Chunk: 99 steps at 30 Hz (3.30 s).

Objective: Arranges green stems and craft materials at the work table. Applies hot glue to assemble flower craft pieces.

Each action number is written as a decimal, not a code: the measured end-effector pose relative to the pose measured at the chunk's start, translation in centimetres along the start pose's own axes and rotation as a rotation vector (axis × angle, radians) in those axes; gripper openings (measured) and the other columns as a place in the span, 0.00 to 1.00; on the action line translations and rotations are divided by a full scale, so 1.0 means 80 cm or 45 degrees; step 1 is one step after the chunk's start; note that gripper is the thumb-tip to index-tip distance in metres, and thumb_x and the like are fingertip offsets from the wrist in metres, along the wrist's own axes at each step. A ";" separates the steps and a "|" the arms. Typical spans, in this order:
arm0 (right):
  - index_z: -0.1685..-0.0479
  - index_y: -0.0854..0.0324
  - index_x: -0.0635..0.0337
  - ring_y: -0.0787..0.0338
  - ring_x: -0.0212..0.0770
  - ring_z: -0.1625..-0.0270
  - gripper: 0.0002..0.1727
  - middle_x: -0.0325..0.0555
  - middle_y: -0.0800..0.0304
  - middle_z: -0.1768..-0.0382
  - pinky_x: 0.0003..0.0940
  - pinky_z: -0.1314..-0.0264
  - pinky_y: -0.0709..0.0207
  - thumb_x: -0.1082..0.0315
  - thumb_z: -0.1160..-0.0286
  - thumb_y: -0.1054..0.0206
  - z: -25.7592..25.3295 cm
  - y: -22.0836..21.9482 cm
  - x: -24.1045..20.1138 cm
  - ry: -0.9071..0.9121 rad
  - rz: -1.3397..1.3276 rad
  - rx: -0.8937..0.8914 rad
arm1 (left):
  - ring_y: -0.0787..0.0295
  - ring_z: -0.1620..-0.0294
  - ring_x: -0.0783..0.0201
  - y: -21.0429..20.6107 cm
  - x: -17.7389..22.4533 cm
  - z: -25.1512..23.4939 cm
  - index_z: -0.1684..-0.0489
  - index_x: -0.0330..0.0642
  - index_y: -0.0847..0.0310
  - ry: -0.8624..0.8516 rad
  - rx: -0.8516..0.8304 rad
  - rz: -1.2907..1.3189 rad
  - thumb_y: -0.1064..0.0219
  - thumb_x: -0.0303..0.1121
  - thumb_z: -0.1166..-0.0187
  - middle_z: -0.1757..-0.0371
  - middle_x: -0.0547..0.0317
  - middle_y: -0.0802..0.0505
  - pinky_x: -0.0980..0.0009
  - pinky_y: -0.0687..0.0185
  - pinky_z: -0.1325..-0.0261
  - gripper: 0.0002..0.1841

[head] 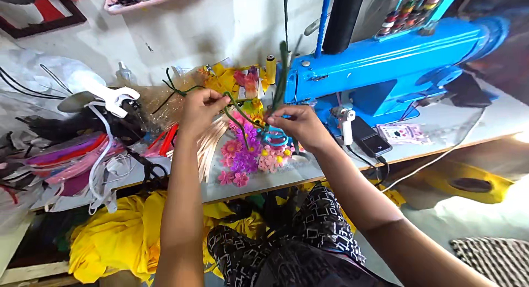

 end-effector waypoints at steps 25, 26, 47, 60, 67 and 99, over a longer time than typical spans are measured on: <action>0.62 0.10 0.61 0.27 0.16 0.81 0.04 0.33 0.09 0.70 0.14 0.82 0.38 0.72 0.22 0.30 0.004 -0.184 0.020 -0.273 -0.233 -0.534 | 0.06 0.65 0.67 0.025 -0.029 0.159 0.52 0.40 0.25 -0.045 0.900 0.981 0.39 0.26 0.14 0.64 0.61 0.07 0.70 0.07 0.59 0.01; 0.63 0.10 0.61 0.27 0.16 0.81 0.04 0.32 0.10 0.72 0.14 0.81 0.37 0.72 0.23 0.29 0.003 -0.185 0.021 -0.263 -0.220 -0.525 | 0.06 0.65 0.67 0.023 -0.028 0.158 0.52 0.40 0.26 -0.037 0.907 1.019 0.39 0.26 0.13 0.64 0.61 0.08 0.70 0.06 0.58 0.02; 0.57 0.07 0.63 0.11 0.43 0.66 0.08 0.50 0.06 0.63 0.47 0.59 0.18 0.71 0.22 0.32 0.011 -0.170 -0.006 0.170 0.621 -0.085 | 0.11 0.48 0.71 -0.036 -0.043 0.202 0.37 0.34 0.16 0.403 0.533 0.783 0.37 0.34 0.12 0.44 0.57 0.08 0.67 0.16 0.38 0.15; 0.50 0.09 0.69 0.07 0.54 0.46 0.12 0.59 0.08 0.48 0.50 0.41 0.14 0.74 0.16 0.38 0.029 -0.203 -0.004 0.336 0.711 -0.326 | 0.10 0.58 0.70 -0.048 -0.079 0.215 0.44 0.42 0.15 0.686 0.683 1.249 0.39 0.38 0.11 0.52 0.62 0.08 0.72 0.13 0.53 0.12; 0.43 0.20 0.62 0.09 0.32 0.66 0.14 0.44 0.06 0.63 0.28 0.61 0.16 0.75 0.25 0.28 0.022 -0.174 0.030 0.053 0.189 -0.066 | 0.10 0.62 0.71 -0.050 -0.077 0.214 0.44 0.41 0.13 0.614 0.713 1.139 0.38 0.37 0.11 0.56 0.62 0.08 0.73 0.12 0.55 0.12; 0.55 0.14 0.54 0.20 0.26 0.78 0.03 0.40 0.13 0.71 0.20 0.78 0.25 0.72 0.22 0.31 0.025 -0.187 0.079 -0.309 -0.364 -0.059 | 0.17 0.62 0.73 -0.055 -0.081 0.216 0.45 0.39 0.15 0.498 0.581 1.048 0.51 0.33 0.06 0.57 0.62 0.11 0.75 0.19 0.57 0.16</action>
Point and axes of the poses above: each hand's wrist, its own z-axis away from the middle knuckle, its own y-axis out of the back of the hand, x = y × z, the point moved 9 cm from there along -z, towards the middle knuckle
